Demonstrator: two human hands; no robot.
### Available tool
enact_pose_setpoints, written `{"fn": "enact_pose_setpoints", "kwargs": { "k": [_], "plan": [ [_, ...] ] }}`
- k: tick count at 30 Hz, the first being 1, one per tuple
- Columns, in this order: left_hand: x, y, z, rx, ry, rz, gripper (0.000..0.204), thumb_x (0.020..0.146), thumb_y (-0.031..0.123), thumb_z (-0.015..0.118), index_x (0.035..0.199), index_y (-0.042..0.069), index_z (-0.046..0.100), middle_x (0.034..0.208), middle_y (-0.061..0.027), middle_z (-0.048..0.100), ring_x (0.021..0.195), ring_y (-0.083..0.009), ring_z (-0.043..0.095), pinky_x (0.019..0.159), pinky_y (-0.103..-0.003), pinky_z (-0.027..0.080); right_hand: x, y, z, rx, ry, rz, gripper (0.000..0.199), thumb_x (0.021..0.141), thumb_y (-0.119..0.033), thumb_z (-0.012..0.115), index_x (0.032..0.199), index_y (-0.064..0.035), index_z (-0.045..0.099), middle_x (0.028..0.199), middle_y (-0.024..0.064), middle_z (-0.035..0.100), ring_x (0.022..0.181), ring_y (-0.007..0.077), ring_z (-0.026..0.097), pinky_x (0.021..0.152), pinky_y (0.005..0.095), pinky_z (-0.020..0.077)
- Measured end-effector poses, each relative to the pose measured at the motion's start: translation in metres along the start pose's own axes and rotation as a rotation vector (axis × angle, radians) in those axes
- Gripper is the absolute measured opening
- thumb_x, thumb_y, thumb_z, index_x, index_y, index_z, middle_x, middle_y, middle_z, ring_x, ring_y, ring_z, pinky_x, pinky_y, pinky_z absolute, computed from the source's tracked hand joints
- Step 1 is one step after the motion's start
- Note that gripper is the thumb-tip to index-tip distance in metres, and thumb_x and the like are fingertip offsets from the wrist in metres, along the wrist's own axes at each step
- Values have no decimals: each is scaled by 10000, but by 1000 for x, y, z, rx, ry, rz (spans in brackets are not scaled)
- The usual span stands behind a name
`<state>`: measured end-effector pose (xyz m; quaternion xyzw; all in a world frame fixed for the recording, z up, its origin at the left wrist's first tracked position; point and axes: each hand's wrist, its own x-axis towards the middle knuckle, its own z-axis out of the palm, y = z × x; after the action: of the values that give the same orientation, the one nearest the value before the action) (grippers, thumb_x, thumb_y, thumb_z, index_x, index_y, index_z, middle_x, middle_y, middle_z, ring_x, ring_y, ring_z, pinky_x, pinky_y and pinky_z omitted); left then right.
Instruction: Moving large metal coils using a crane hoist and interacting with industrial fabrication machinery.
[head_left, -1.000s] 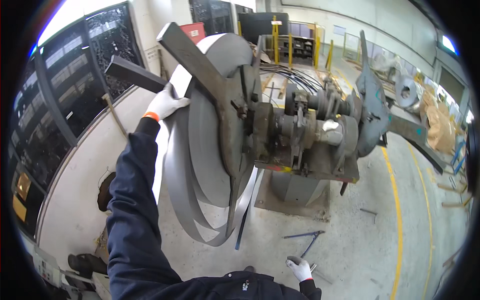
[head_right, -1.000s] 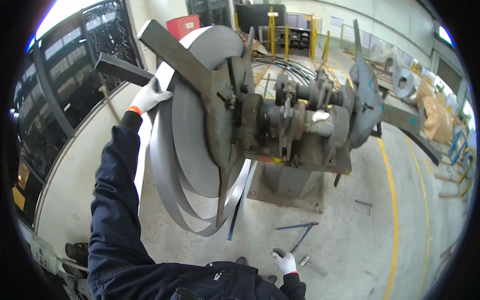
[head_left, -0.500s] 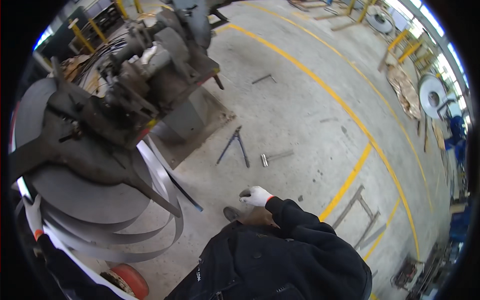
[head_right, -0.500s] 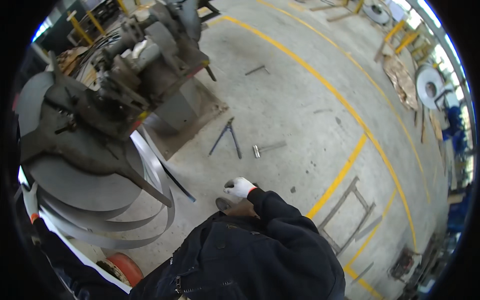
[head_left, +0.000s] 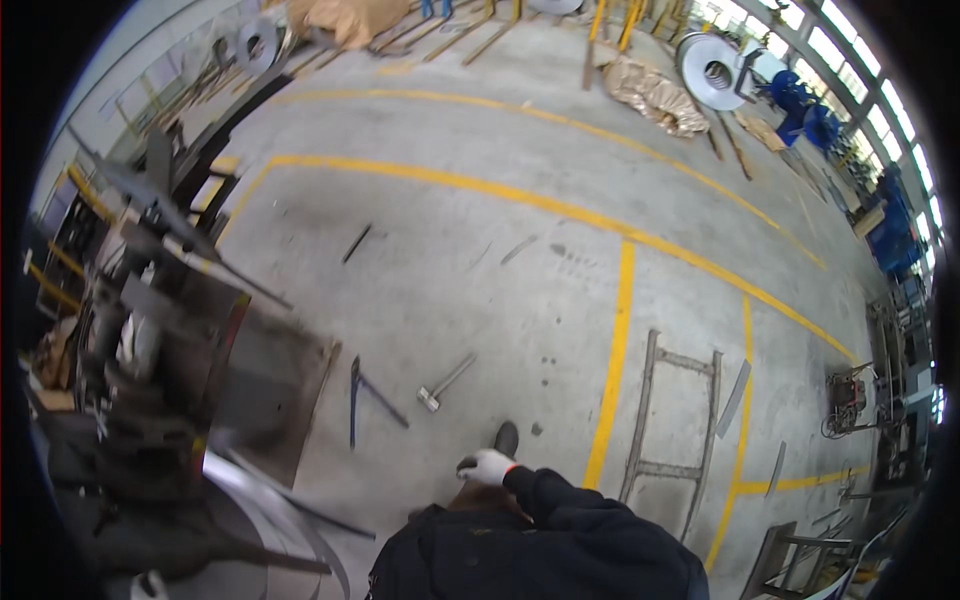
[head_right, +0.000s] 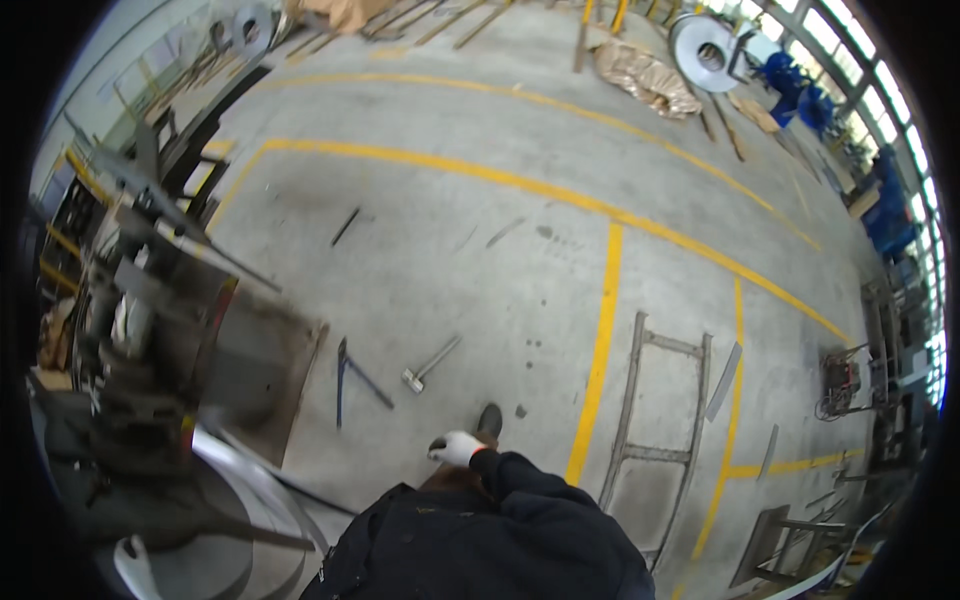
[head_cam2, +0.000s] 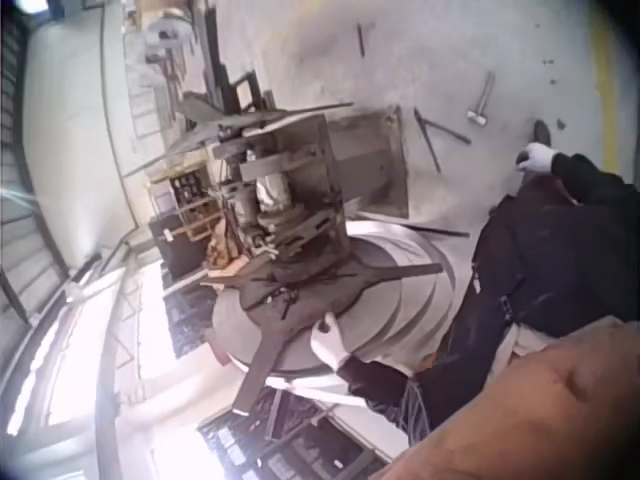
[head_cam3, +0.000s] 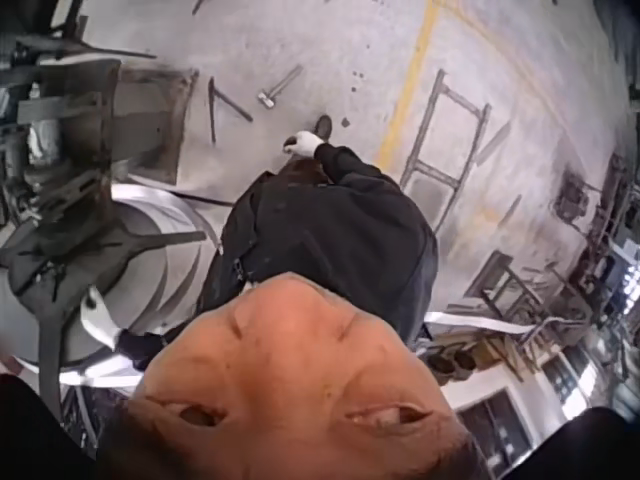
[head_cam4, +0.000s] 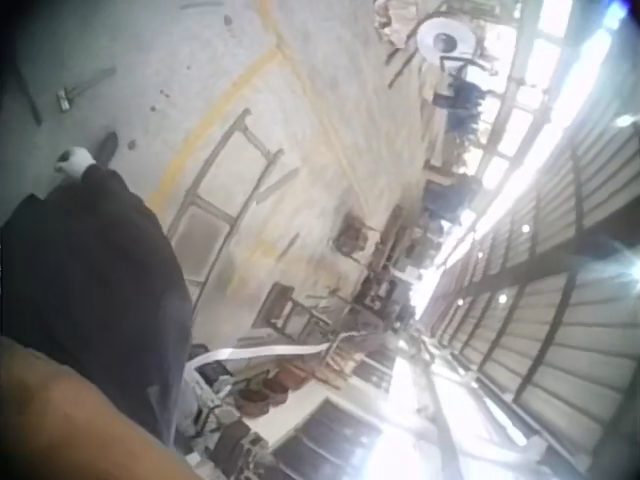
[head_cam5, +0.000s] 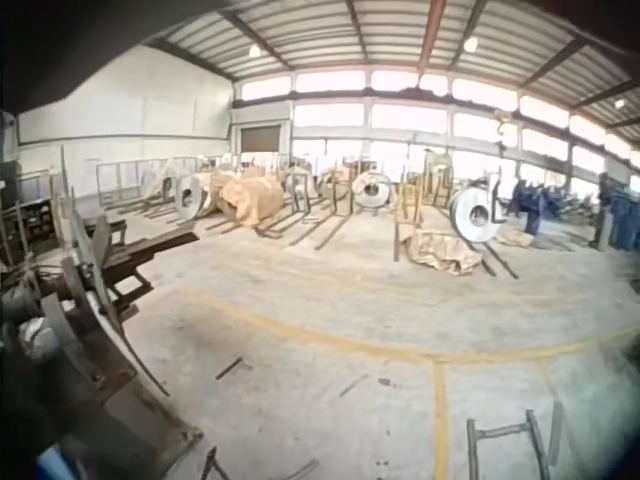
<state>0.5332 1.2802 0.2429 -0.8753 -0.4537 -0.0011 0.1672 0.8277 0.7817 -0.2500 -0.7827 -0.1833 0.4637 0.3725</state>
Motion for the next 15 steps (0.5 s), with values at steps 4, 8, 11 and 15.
{"fn": "enact_pose_setpoints", "kwargs": {
  "k": [4,8,11,15],
  "plan": [
    [25,190,48,-143,-273,343,494,973,431,684,1137,-31,749,1076,-246,753,974,-372,735,878,-437,576,24,35,-82,-90,22,-120,437,924,-402,657,1182,-62,751,1158,201,739,1117,374,684,1003,441,519],
    [54,298,203,-400,-230,551,387,798,370,782,819,-16,772,769,-210,725,767,-375,729,743,-463,570,31,25,-197,-113,155,-221,441,881,-389,662,1140,-45,756,1106,195,749,1073,375,695,969,456,533],
    [55,415,253,-385,-499,715,459,782,438,794,880,-11,780,833,-223,739,836,-403,726,762,-459,574,14,31,-288,-82,259,-186,432,929,-367,642,1203,-46,736,1179,195,737,1111,365,693,996,439,531],
    [63,574,277,-243,-824,819,472,831,518,748,930,59,802,846,-200,747,855,-381,736,783,-446,576,6,76,-380,-40,487,-164,410,938,-348,643,1202,-48,734,1113,193,751,1062,363,710,956,437,550]
  ]
}}
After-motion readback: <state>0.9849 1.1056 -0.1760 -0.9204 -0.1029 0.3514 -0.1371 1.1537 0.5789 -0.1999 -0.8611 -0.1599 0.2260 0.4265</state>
